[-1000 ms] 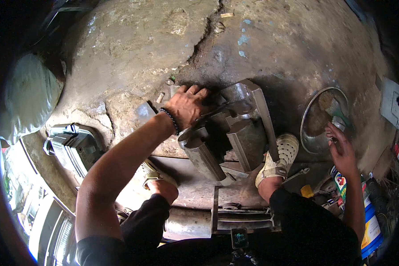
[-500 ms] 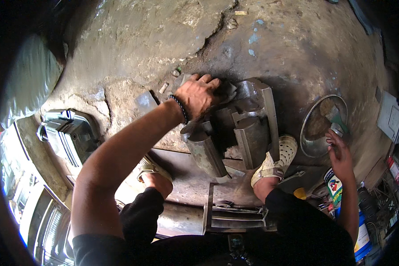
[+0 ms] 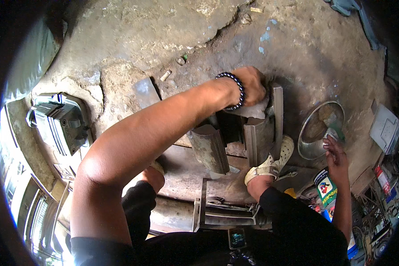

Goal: The person sits on the floor and cleans a metal part using a cloth and a brush. They wipe the part, apply liquid from a bottle, and continue scrubbing with the brush.

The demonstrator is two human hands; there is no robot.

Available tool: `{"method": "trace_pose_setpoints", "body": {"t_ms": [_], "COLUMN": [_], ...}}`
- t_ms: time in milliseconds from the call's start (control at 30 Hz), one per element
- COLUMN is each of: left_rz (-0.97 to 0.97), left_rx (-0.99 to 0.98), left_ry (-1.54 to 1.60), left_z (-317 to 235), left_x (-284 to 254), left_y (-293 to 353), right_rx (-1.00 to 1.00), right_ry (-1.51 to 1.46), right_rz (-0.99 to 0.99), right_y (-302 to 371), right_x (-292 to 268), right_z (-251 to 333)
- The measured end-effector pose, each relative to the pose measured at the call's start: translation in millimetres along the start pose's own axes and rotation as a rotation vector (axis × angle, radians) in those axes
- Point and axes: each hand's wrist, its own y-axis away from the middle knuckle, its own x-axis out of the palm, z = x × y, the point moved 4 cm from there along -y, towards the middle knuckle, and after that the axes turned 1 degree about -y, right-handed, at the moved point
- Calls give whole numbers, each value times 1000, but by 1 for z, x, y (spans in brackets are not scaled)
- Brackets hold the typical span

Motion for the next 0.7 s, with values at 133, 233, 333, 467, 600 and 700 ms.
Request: {"method": "trace_pose_setpoints", "body": {"t_ms": [133,233,333,467,600,700], "left_rz": [44,85,22,-39,121,344], "left_rx": [204,270,332,607,390,323], "left_ry": [-301,-451,-459,-622,10,339], "left_z": [-16,-12,-2,6,33,34], "left_x": [1,9,13,14,27,38], "left_y": [6,3,-1,-22,-49,-56], "right_rx": [-98,-63,-50,-68,-32,-69], "right_ry": [17,-9,-27,-24,-22,1], "right_rz": [-13,-25,-8,-20,-8,-7], "right_y": [-1,-1,1,2,3,2], "right_x": [1,2,4,2,0,-1], "right_z": [7,4,0,-1,-1,-2]}}
